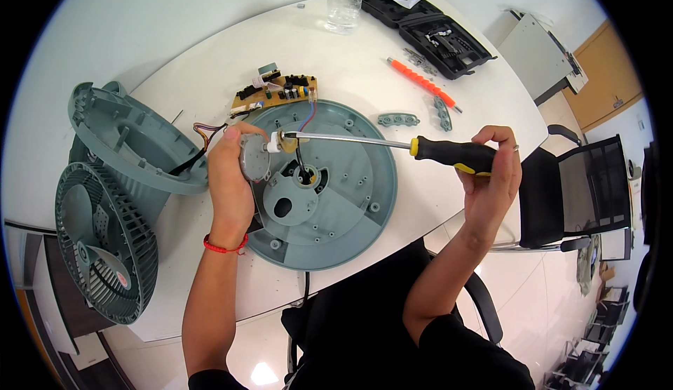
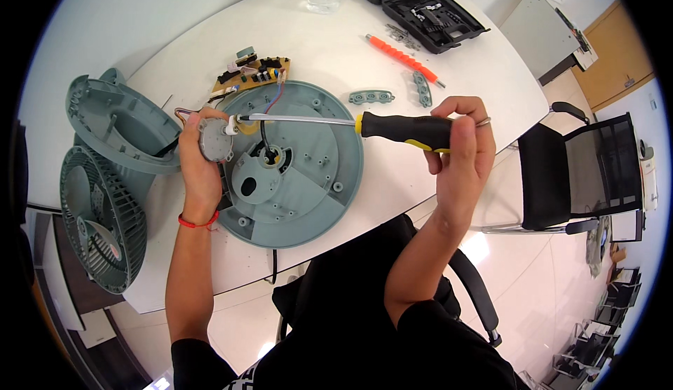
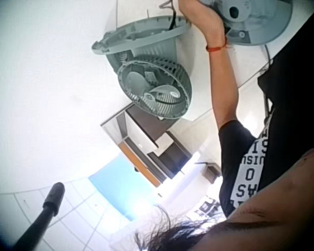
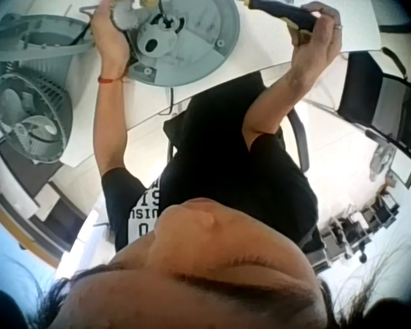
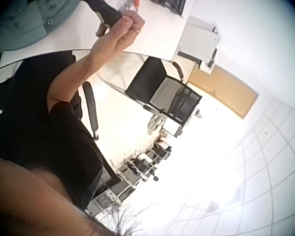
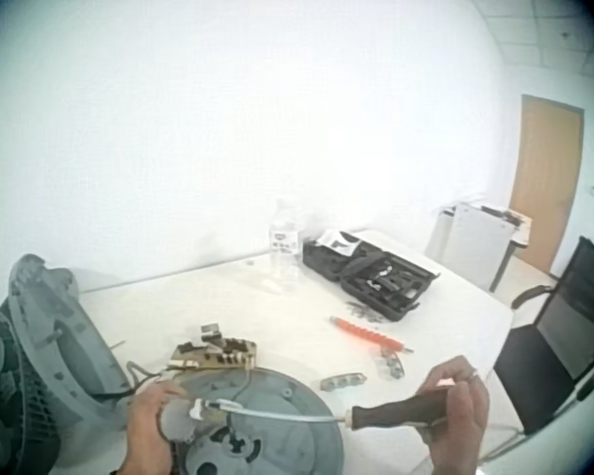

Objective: The person disassembles a teal table fan on a white table, removing the front grille and motor housing. They use a screwdriver to loosen screws on the motor and base, then manipulate internal components and wires.

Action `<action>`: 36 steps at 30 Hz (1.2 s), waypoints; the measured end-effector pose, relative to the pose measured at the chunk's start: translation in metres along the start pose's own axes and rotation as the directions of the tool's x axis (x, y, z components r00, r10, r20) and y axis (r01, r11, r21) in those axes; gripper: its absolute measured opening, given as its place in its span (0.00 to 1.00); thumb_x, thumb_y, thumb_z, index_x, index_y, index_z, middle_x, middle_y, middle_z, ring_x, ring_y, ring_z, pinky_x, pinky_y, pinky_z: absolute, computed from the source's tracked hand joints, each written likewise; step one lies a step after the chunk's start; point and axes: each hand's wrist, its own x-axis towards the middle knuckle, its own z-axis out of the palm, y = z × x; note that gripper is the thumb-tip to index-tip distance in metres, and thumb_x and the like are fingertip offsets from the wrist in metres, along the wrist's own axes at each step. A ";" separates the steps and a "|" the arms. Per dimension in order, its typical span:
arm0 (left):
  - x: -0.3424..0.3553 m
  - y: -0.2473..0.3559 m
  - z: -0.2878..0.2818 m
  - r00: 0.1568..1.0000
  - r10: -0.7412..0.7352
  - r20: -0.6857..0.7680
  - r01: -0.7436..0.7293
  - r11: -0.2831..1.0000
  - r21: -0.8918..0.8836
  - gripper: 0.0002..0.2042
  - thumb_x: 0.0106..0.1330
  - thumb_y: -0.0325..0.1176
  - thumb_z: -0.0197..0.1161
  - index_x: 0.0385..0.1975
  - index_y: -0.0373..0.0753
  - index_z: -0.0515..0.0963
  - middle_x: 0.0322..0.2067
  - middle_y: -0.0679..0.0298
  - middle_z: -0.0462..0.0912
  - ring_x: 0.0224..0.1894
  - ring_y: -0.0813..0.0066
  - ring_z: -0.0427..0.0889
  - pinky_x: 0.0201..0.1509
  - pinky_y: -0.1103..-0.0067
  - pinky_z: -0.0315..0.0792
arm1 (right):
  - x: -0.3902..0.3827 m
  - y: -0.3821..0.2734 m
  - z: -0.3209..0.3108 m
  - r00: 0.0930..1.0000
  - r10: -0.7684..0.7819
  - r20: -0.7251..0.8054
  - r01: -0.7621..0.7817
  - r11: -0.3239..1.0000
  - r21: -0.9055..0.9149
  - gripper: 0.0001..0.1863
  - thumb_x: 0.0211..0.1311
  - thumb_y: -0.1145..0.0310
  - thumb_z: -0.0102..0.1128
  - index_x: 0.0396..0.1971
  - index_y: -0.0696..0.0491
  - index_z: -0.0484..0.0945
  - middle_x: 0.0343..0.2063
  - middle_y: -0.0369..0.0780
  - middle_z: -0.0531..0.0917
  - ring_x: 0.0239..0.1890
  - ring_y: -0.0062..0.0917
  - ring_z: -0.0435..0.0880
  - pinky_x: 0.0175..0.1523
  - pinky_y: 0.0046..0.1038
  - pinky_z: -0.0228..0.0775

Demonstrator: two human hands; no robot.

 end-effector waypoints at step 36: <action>0.001 0.000 -0.002 0.999 -0.011 0.047 0.012 1.000 -0.011 0.24 0.77 0.46 0.38 0.28 0.35 0.76 0.22 0.72 0.71 0.26 0.85 0.64 0.29 0.82 0.57 | 0.001 -0.004 -0.002 0.978 -0.203 0.046 0.206 0.915 -0.348 0.21 0.64 0.58 0.63 0.43 0.62 0.77 0.21 0.34 0.74 0.24 0.14 0.68 0.31 0.15 0.58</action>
